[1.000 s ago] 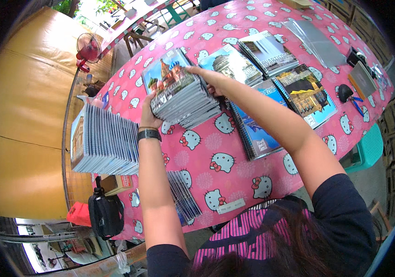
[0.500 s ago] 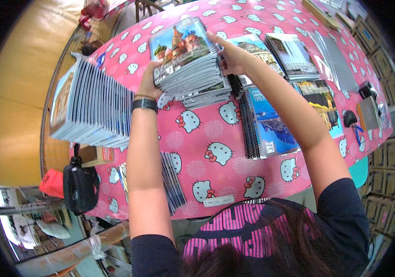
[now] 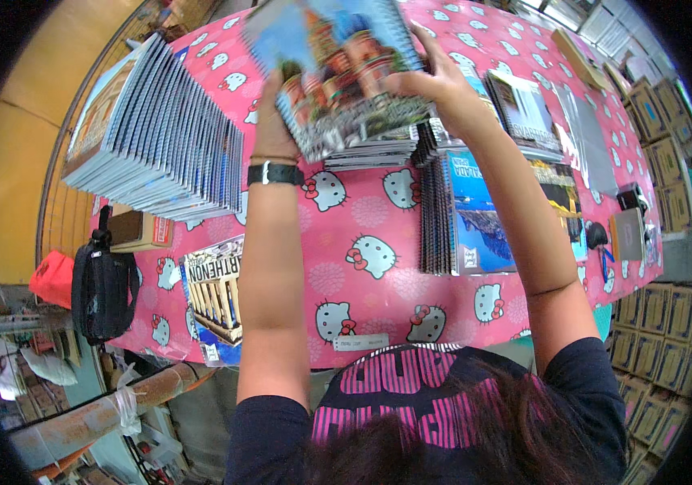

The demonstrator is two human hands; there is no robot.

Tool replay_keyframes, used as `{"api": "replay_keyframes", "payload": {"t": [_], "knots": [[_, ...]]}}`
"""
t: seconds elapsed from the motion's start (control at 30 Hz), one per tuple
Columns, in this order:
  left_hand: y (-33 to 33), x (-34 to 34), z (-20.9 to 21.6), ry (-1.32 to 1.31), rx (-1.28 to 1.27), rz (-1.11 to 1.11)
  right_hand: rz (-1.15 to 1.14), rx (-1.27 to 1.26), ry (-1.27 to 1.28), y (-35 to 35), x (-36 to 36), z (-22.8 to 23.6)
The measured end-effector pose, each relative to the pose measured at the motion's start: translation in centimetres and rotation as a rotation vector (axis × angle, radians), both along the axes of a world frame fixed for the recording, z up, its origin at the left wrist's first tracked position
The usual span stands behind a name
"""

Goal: The person sorts and stacks spiral-bound notebooks on a table, moving them between different piles according to the images on the covers. They use a pair of pliers to adjust the wire binding on one notebook.

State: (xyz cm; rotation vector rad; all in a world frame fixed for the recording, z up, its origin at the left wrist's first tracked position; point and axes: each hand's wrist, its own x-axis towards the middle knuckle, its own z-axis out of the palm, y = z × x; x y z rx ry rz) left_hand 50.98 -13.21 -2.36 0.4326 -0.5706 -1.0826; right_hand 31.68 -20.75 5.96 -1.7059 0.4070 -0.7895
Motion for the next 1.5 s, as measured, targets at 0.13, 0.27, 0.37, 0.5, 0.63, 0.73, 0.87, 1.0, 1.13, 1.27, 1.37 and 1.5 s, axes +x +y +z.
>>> {"api": "replay_keyframes", "payload": {"t": [0.13,0.27,0.37,0.5,0.63,0.73,0.87,1.0,1.13,1.27,1.37,1.5], "knots": [[3.9,0.8,-1.8,-0.035,0.004,0.124,-0.173,-0.75,0.184,7.0,-1.5,3.9],[11.3,-2.3,-5.6,0.009,0.233,0.339,-0.05,-0.802,0.199,15.2,-6.0,3.6],[19.1,-6.1,-8.7,0.105,0.309,0.379,0.036,-0.629,0.286,19.3,-9.5,1.9],[25.8,-12.2,-12.9,0.245,0.281,0.225,0.23,0.299,0.1,18.2,-12.9,-1.8],[26.5,-20.0,-8.6,0.188,0.416,0.197,0.194,0.481,0.246,17.3,-15.3,-7.9],[28.1,-19.6,-10.6,0.293,0.429,-0.042,0.143,0.523,0.237,17.4,-16.1,-10.1],[27.7,-19.4,-9.4,0.307,0.484,-0.089,0.027,0.502,0.181,17.2,-16.5,-12.7],[28.4,-18.0,-10.6,0.346,0.498,-0.084,0.015,0.596,0.141,17.7,-16.1,-13.9],[29.8,-17.6,-13.2,0.457,0.563,0.022,0.015,0.522,0.226,18.1,-16.2,-13.6],[30.5,-16.9,-15.7,0.423,0.55,0.061,-0.074,0.02,0.496,17.3,-17.4,-10.4],[29.3,-17.6,-10.8,0.386,0.644,-0.001,-0.248,-0.022,0.395,16.2,-19.7,-6.0],[28.8,-16.9,-11.5,0.205,0.705,-0.025,-0.267,0.182,-0.066,17.1,-19.3,-2.7]]}}
